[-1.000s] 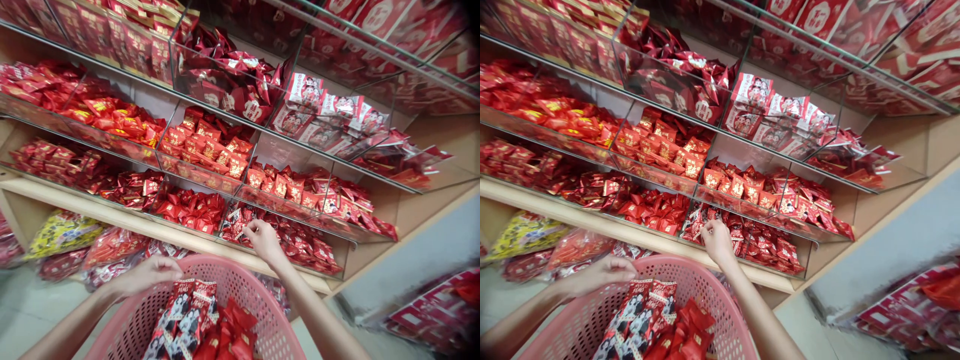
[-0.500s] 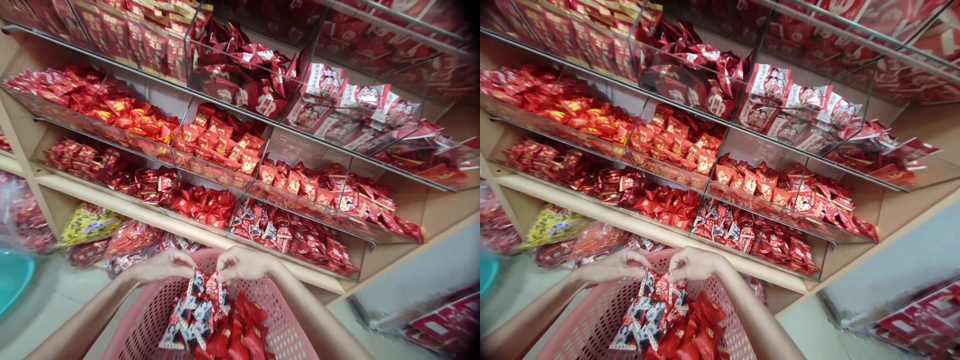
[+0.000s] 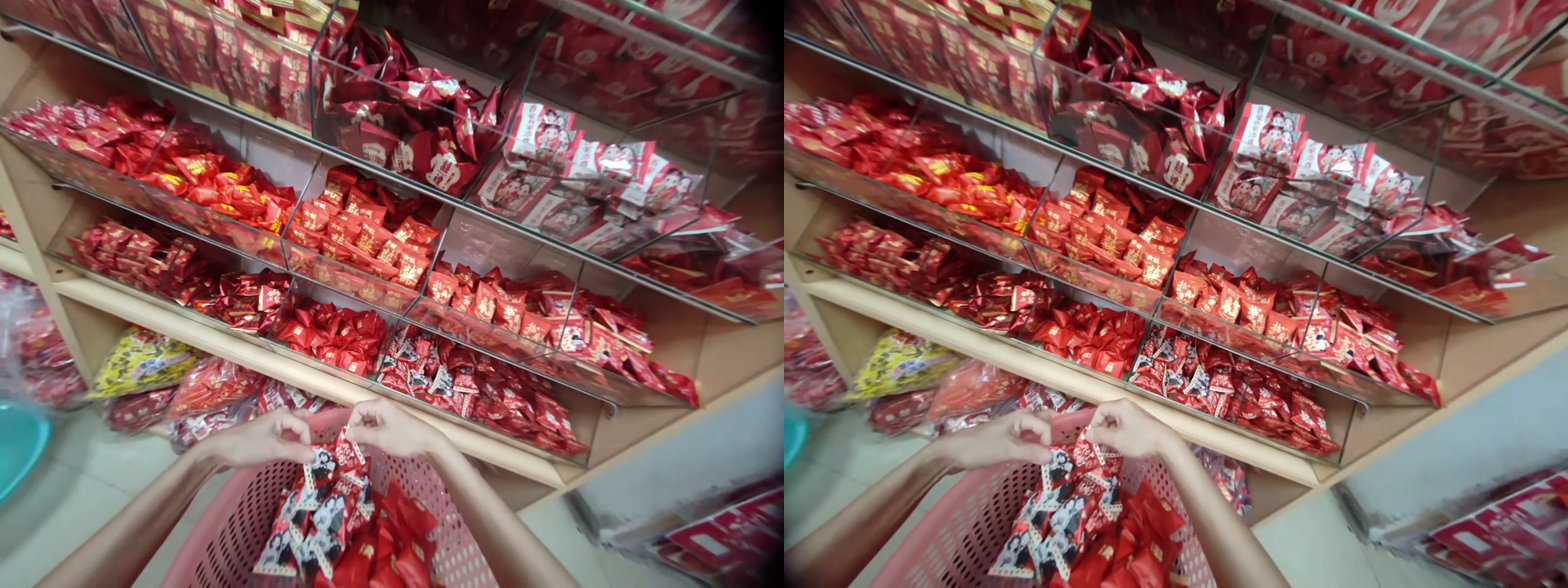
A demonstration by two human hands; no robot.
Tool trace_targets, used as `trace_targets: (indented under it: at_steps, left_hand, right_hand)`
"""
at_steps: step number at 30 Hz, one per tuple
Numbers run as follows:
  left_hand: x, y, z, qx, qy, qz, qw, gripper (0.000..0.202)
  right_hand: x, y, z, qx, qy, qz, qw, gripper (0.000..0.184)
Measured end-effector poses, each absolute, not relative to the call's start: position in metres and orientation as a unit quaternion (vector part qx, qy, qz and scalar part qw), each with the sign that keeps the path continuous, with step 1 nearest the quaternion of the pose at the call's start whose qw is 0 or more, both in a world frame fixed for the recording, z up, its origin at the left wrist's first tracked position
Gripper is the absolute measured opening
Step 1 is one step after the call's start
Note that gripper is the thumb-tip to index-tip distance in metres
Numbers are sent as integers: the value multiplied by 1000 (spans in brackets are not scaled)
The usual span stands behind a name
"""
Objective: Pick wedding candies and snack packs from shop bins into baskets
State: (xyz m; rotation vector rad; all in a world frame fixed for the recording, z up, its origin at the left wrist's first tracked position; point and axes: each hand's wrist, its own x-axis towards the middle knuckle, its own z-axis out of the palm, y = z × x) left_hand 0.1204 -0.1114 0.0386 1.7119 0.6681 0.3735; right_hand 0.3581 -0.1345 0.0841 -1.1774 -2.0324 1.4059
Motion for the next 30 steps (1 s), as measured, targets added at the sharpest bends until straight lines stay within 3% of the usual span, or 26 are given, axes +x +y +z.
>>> trace_targets:
  at_steps: [21,30]
  left_hand:
    - [121,-112,41,737,286,181,585,38]
    - [120,-109,37,749,298,173,566,32]
  right_hand:
    - [366,-130,73,-457,-714,464,256,43]
    - [361,-133,81,-458,-697,427,349,36]
